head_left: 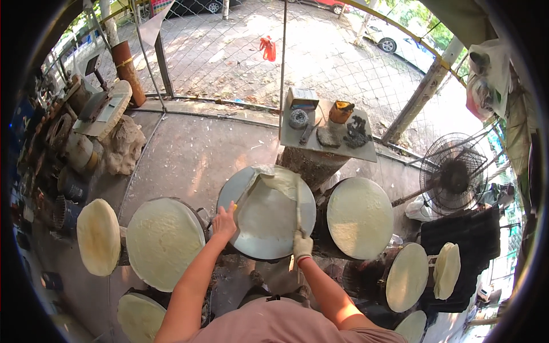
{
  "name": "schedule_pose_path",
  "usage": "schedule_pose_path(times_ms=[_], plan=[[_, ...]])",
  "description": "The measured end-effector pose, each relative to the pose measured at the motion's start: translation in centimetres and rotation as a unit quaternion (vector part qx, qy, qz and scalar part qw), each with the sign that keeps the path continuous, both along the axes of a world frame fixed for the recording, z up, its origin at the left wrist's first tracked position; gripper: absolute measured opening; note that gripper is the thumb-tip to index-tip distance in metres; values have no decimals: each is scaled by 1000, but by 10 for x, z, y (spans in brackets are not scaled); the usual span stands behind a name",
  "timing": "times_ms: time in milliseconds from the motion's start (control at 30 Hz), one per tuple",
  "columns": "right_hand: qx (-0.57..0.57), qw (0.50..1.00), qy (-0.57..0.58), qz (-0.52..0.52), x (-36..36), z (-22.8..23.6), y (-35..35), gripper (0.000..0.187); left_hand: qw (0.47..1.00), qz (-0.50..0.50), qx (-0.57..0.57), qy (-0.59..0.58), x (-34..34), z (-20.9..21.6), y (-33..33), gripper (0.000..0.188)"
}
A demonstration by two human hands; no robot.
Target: The person spreads thin layers of batter onto multiple hot plates using a ladle and a wooden stick, then peels the cooked skins off and stacks them.
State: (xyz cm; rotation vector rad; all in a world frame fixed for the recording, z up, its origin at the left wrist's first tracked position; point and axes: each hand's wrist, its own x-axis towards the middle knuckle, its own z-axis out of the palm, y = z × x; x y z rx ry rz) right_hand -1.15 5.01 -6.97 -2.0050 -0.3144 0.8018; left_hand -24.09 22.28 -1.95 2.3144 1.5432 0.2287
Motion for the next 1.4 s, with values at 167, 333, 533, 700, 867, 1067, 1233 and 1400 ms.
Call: schedule_pose_path(times_ms=[167,333,533,700,867,1067,1233,1400], plan=[[22,962,263,73,-9,65,54,36,998,-6,58,20,-34,3,-1,65],[-30,993,-67,97,6,-6,32,37,996,15,87,29,-52,1,4,60],[2,968,174,183,17,68,48,35,991,57,122,-2,-91,1,-14,55],[-5,967,-79,244,14,33,54,36,995,78,64,21,-94,22,-40,58],[-26,939,143,311,33,76,67,37,989,133,62,18,-116,23,-80,58],[22,941,53,333,47,35,91,33,978,170,64,-97,-107,27,-128,53],[-26,898,133,420,83,67,79,31,932,203,106,-281,-82,45,-167,39],[35,925,16,379,94,59,117,32,872,317,-46,-371,-59,37,-191,28]])
